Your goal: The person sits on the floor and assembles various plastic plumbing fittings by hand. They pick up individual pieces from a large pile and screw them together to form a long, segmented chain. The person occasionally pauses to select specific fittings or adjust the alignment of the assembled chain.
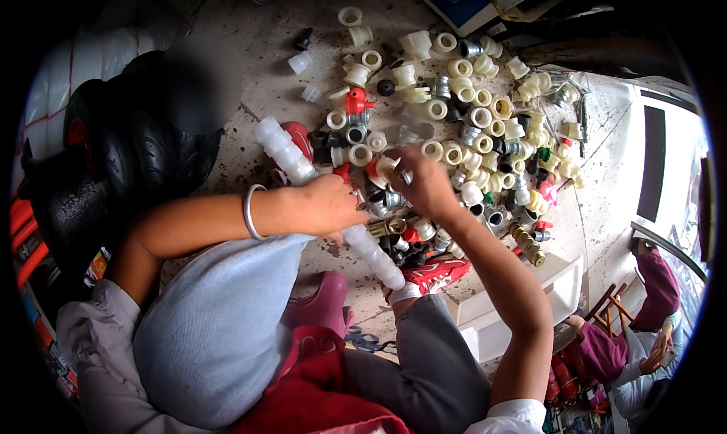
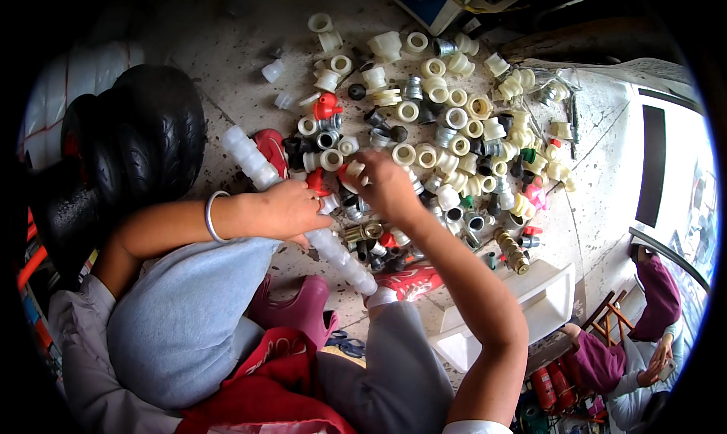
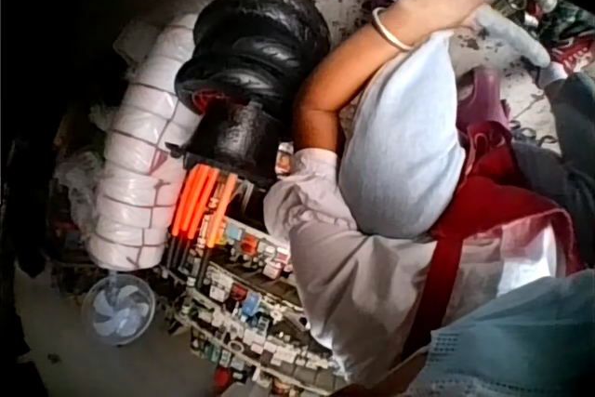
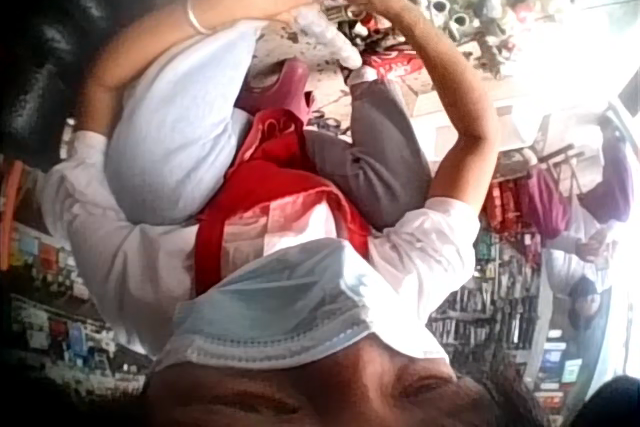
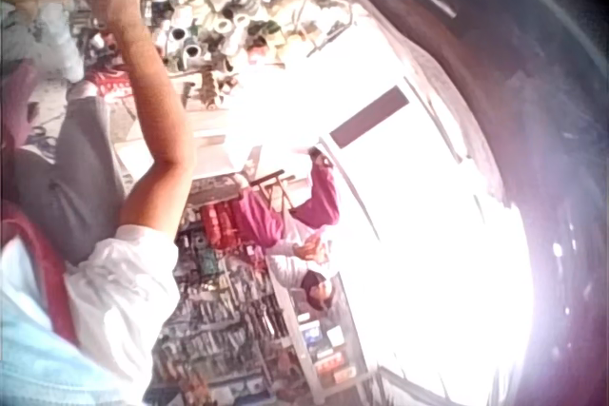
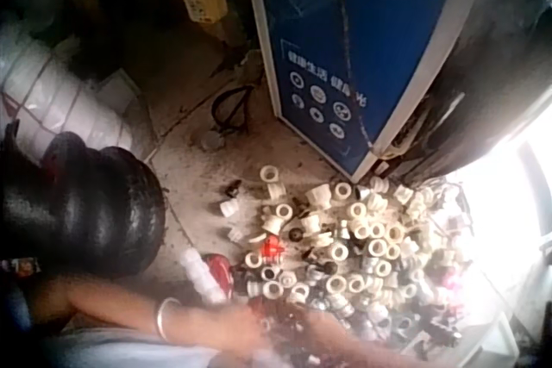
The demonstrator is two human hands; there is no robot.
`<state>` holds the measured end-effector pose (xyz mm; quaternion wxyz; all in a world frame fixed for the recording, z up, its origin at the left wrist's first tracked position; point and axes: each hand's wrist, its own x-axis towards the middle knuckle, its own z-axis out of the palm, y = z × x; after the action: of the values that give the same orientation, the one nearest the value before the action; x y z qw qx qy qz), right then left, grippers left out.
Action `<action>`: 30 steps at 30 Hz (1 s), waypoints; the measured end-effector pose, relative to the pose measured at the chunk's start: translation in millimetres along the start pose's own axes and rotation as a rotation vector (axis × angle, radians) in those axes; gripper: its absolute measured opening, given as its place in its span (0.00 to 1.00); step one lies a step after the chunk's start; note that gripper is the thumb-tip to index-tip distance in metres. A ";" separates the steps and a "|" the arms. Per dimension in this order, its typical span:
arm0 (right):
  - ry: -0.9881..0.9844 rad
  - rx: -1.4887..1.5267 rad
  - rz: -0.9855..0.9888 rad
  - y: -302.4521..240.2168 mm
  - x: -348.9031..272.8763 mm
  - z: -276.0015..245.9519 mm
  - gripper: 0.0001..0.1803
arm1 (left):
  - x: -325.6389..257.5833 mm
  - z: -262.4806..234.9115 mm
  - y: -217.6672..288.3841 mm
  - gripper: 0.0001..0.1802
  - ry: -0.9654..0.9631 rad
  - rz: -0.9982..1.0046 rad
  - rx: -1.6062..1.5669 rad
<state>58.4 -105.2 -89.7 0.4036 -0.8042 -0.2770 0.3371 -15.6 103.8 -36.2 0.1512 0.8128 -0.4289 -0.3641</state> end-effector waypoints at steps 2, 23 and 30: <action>-0.323 0.183 0.031 -11.3 -25.2 23.2 0.25 | -2.8 7.8 -6.6 0.28 0.073 0.027 -0.018; 0.067 -0.120 0.591 13.7 -220.3 2.5 0.34 | -32.9 5.2 -59.0 0.15 0.691 -0.485 -0.852; 0.476 -0.103 0.584 2.9 -291.4 17.9 0.34 | -28.4 54.8 -74.4 0.12 0.501 -0.579 -0.826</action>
<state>-135.2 -307.6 -7.3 0.3028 -0.9243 0.0488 0.2273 -21.9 174.0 -102.4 0.4481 0.8322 0.0390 -0.3243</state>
